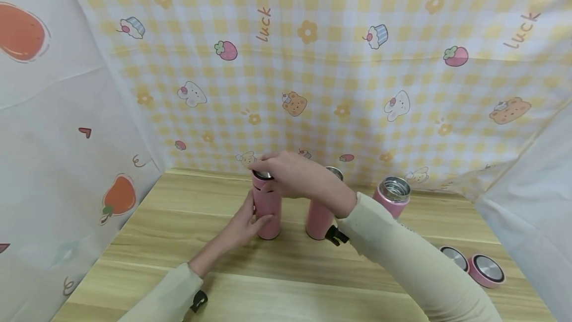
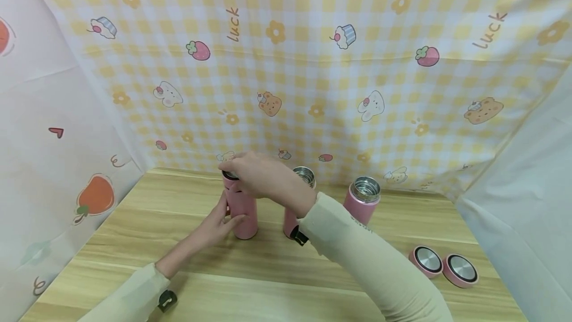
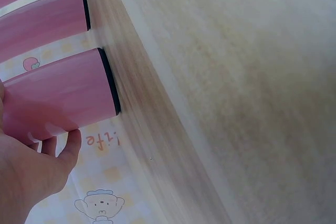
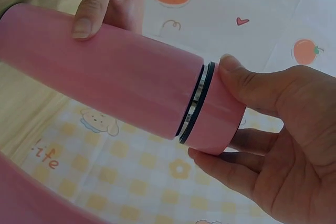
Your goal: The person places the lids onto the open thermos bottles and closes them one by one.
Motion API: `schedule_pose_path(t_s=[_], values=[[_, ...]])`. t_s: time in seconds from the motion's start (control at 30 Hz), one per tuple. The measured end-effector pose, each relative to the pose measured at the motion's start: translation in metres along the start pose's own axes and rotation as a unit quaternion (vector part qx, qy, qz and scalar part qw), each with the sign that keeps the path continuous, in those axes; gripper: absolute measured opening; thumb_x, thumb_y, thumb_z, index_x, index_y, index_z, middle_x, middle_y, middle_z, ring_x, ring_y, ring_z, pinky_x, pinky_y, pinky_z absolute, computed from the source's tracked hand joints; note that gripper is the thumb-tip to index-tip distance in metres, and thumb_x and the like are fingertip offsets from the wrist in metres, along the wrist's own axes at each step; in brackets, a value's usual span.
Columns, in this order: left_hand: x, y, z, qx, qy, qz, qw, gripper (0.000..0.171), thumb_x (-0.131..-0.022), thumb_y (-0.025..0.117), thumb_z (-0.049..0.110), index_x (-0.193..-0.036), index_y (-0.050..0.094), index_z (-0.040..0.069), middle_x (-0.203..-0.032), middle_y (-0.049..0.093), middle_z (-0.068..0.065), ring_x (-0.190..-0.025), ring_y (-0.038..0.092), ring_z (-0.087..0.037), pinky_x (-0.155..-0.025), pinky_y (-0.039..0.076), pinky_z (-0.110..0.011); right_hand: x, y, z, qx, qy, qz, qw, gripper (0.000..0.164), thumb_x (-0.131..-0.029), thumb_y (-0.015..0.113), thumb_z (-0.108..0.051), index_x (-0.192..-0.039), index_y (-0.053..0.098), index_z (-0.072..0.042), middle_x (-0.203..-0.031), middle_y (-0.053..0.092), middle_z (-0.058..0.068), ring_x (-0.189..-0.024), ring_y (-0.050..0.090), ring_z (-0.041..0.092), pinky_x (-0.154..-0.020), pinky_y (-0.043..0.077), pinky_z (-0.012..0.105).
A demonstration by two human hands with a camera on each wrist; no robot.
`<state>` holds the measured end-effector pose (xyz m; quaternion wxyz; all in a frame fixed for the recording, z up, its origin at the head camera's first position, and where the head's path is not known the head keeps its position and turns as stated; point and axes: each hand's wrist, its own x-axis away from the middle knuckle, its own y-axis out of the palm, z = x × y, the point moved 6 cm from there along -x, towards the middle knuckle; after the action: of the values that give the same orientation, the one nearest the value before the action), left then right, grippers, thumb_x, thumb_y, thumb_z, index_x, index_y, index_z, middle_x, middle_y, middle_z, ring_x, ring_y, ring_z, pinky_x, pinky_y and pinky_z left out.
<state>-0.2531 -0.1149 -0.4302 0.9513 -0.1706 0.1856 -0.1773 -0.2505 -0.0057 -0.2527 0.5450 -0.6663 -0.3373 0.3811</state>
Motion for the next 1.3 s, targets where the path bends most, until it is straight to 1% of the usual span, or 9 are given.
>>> schedule_pose_path(t_s=[0.13,0.27,0.5,0.67,0.93,1.07,1.17,1.23,1.3], values=[[0.0,0.0,0.0,-0.002,0.002,0.0,1.0,0.077,-0.102,0.065,0.02,-0.159,0.013,0.015,-0.156,0.033,-0.008,-0.141,0.037,-0.025,-0.11,0.037,-0.05,-0.001,0.0,-0.004,0.036,0.009,0.005,0.999,0.024,-0.091,0.079,-0.016,-0.112,0.069,-0.012,-0.093,0.062,0.0,-0.079,0.06,0.014,-0.067,0.05,0.025],[0.001,-0.001,0.0,-0.005,0.004,-0.001,1.0,0.077,-0.102,0.064,0.019,-0.159,0.013,0.015,-0.156,0.033,-0.008,-0.141,0.037,-0.025,-0.11,0.038,-0.051,-0.002,0.0,-0.006,0.062,0.018,0.011,0.998,0.016,-0.093,0.078,-0.018,-0.097,0.063,-0.013,-0.082,0.055,-0.002,-0.071,0.056,0.013,-0.061,0.047,0.024],[0.001,-0.002,0.0,-0.007,-0.002,-0.002,1.0,0.073,-0.103,0.064,0.019,-0.157,0.016,0.013,-0.154,0.035,-0.009,-0.141,0.037,-0.025,-0.11,0.038,-0.05,-0.005,0.002,-0.008,0.099,0.031,0.007,0.995,0.019,-0.095,0.076,-0.026,-0.101,0.065,-0.013,-0.081,0.056,-0.002,-0.069,0.057,0.011,-0.058,0.047,0.022],[0.001,-0.002,0.0,-0.003,0.001,-0.002,1.0,0.071,-0.103,0.064,0.015,-0.156,0.017,0.011,-0.152,0.038,-0.011,-0.137,0.041,-0.026,-0.108,0.04,-0.049,-0.006,0.003,-0.008,0.105,0.06,0.009,0.993,0.018,-0.097,0.074,-0.028,-0.104,0.066,-0.013,-0.082,0.059,-0.002,-0.069,0.058,0.011,-0.058,0.048,0.022],[0.001,-0.001,0.001,-0.01,0.003,-0.002,0.9999,0.076,-0.103,0.064,0.014,-0.159,0.013,0.013,-0.155,0.034,-0.011,-0.138,0.04,-0.026,-0.106,0.041,-0.049,-0.003,0.004,-0.011,0.136,0.078,0.045,0.987,0.021,-0.096,0.074,-0.033,-0.101,0.068,-0.013,-0.082,0.063,0.0,-0.068,0.061,0.014,-0.054,0.051,0.026],[0.0,-0.001,0.002,-0.012,0.005,-0.001,0.9999,0.074,-0.102,0.064,0.015,-0.158,0.015,0.012,-0.154,0.036,-0.012,-0.138,0.041,-0.027,-0.107,0.041,-0.05,0.0,0.004,-0.008,0.118,0.089,0.04,0.988,0.025,-0.095,0.074,-0.037,-0.101,0.064,-0.014,-0.081,0.059,-0.001,-0.067,0.058,0.014,-0.053,0.049,0.027],[0.0,0.0,0.003,-0.012,0.01,0.0,0.9999,0.076,-0.102,0.065,0.015,-0.158,0.014,0.011,-0.155,0.035,-0.012,-0.138,0.04,-0.026,-0.108,0.041,-0.049,0.002,0.005,-0.002,0.08,0.086,0.021,0.993,0.03,-0.095,0.074,-0.038,-0.109,0.061,-0.014,-0.087,0.058,-0.002,-0.07,0.056,0.014,-0.057,0.048,0.027],[0.0,0.0,0.003,-0.007,0.014,0.002,0.9999,0.076,-0.102,0.065,0.014,-0.158,0.014,0.011,-0.154,0.035,-0.011,-0.138,0.041,-0.025,-0.107,0.041,-0.047,0.003,0.005,0.002,0.039,0.061,0.008,0.997,0.038,-0.095,0.075,-0.035,-0.123,0.061,-0.014,-0.101,0.061,0.001,-0.077,0.058,0.015,-0.065,0.05,0.029],[-0.001,0.0,0.004,-0.002,0.018,0.002,0.9998,0.076,-0.102,0.065,0.014,-0.158,0.014,0.011,-0.155,0.034,-0.01,-0.138,0.041,-0.025,-0.107,0.041,-0.046,0.004,0.005,0.006,-0.008,0.029,-0.009,1.0,0.05,-0.096,0.074,-0.03,-0.139,0.056,-0.012,-0.124,0.06,0.009,-0.093,0.063,0.018,-0.078,0.053,0.03]])
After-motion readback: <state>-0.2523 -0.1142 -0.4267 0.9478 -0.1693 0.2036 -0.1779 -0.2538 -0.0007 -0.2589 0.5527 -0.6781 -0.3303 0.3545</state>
